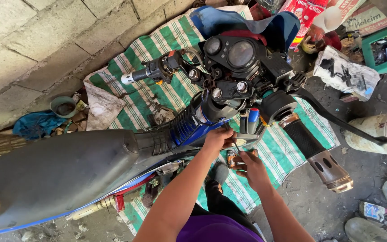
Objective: Removing bolts from the motorcycle fairing and performing maintenance on the front console area.
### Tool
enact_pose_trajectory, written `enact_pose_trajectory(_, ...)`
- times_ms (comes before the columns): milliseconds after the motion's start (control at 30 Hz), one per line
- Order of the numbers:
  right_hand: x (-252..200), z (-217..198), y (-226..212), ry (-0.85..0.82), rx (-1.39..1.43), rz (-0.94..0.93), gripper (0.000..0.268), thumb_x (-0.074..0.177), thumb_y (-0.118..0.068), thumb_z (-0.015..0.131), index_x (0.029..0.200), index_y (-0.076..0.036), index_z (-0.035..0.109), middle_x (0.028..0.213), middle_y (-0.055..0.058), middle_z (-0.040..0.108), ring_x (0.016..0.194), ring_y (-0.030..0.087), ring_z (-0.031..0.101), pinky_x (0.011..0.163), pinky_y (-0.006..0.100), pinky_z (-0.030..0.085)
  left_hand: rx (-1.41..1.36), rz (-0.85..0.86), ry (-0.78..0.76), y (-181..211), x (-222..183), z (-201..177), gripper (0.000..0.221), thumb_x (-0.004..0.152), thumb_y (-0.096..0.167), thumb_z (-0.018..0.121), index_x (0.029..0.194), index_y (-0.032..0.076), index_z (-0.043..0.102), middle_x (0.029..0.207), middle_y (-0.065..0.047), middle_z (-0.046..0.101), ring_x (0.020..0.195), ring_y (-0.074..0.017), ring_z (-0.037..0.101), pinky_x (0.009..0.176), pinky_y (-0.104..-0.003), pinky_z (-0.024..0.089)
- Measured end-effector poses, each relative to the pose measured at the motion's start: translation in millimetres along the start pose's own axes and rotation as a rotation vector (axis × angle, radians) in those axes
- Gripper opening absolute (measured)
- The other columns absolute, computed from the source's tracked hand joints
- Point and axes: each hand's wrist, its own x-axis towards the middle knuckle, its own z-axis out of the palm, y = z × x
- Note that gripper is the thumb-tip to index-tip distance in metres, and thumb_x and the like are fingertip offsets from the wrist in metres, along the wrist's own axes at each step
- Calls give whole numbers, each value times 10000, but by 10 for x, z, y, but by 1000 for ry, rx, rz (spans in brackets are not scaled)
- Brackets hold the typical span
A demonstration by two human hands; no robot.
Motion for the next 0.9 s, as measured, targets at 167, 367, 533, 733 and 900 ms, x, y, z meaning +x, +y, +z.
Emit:
enact_pose_trajectory(167, 35, -115, 188, 108, -395, -218, 607, 979, -340, 864, 1447, -12, 661, 1212, 188, 816, 903, 310, 821, 769, 435, 667, 25, 17, 69, -170, 203, -38, 490, 840, 263, 1034, 1174, 21, 769, 937, -138, 843, 802, -284, 851, 667, -353, 700)
enact_pose_trajectory(367, 239, -51, 377, 306, -780, -511, 347, 952, -437, 886, 1123, -154, 782, 916, 10, 866, 865, 267, 836, 803, 403, 655, 57, 77, 114, -300, 366, -27, 493, 806, 333, 1074, 999, -2, 767, 799, -130, 793, 679, -245, 819, 567, -308, 682)
enact_pose_trajectory(533, 254, 32, 254, 280, -622, -461, 274, 1074, -384, 748, 941, -155, 819, 756, 13, 852, 753, 230, 829, 731, 376, 629, 63, 96, 105, -163, 172, 15, 490, 846, 402, 1062, 958, 19, 777, 775, -118, 785, 680, -223, 812, 575, -296, 689)
enact_pose_trajectory(733, 248, -9, 123, -132, 277, 121, 397, 1152, -416, 613, 1169, -38, 736, 884, 124, 773, 731, 290, 775, 663, 397, 622, -2, 19, -21, 162, -231, 58, 416, 997, 230, 883, 1336, 28, 749, 1133, -158, 841, 992, -296, 840, 840, -400, 699)
enact_pose_trajectory(900, 27, 4, 11, 112, -413, -150, 807, 940, -532, 900, 1487, -6, 626, 1215, 233, 830, 885, 349, 853, 730, 444, 696, 25, 34, 15, -110, 75, -12, 458, 946, 258, 964, 1283, 19, 767, 1045, -140, 848, 926, -261, 840, 783, -355, 716)
